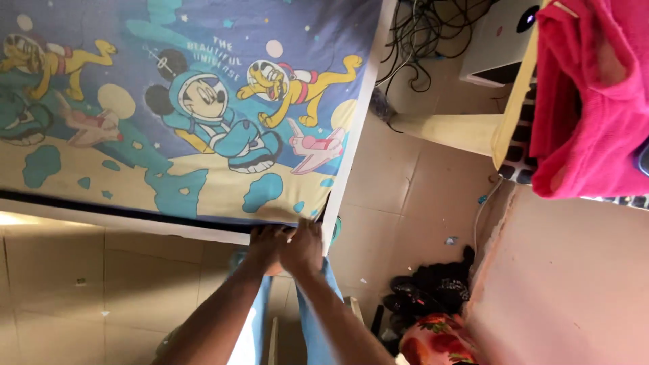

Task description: Tucking and fixing a patterned bedsheet around the mattress and bed frame.

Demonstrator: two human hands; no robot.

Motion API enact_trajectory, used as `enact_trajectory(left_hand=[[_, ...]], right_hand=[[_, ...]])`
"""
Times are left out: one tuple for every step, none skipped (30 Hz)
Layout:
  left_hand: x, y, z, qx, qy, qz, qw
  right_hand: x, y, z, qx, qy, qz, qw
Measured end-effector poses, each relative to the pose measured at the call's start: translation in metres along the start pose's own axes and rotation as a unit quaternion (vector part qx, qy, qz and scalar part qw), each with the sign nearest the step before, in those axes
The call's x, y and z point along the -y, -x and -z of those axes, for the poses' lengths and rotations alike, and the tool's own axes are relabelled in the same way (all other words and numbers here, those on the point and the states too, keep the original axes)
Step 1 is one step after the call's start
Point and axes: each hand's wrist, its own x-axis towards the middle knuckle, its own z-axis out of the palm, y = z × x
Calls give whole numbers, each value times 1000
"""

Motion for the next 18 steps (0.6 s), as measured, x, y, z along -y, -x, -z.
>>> enact_trajectory(left_hand=[[-11, 4, 27, -4, 1, 1, 1000], [-20, 9, 55, 39, 32, 20, 999], [-31, 17, 80, 83, 65, 40, 994], [-26, 11, 81, 81, 68, 41, 994], [-26, 14, 77, 69, 95, 41, 992], [-25, 17, 72, 57, 122, 42, 990], [-27, 19, 65, 57, 130, 48, 989], [-28, 20, 58, 39, 138, 42, 989], [-24, 13, 57, 14, 139, 32, 990], [-22, 7, 65, 8, 140, 34, 990], [-24, 10, 67, 6, 153, 36, 988], [-26, 12, 69, 4, 166, 38, 985], [-28, 16, 68, 9, 169, 39, 985], [-31, 19, 68, 39, 180, 54, 981], [-27, 10, 75, 56, 186, 68, 979], [-28, 10, 80, 49, 184, 67, 979], [-30, 12, 84, 23, 211, 63, 975], [-31, 14, 87, -4, 237, 58, 970]], right_hand=[[-9, -8, 9, -1, 1, 4, 1000], [-17, -17, 18, 22, 120, 134, 983], [-27, -22, 26, 45, 236, 259, 936], [-53, -45, 22, 46, 238, 261, 934], [-83, -58, 20, 41, 260, 277, 924], [-114, -70, 18, 36, 281, 293, 913], [-108, -76, 43, 43, 283, 298, 911], [-100, -83, 69, 47, 296, 322, 898], [-88, -97, 93, 41, 308, 346, 885], [-87, -117, 103, 38, 309, 352, 883], [-91, -124, 113, 48, 338, 371, 864], [-95, -133, 122, 59, 365, 390, 843], [-74, -128, 135, 64, 366, 388, 844], [-53, -124, 149, 94, 390, 393, 827], [-25, -133, 162, 112, 415, 404, 807], [-13, -138, 164, 106, 416, 408, 806], [-2, -143, 165, 140, 460, 413, 773], [10, -147, 166, 174, 503, 416, 737]])
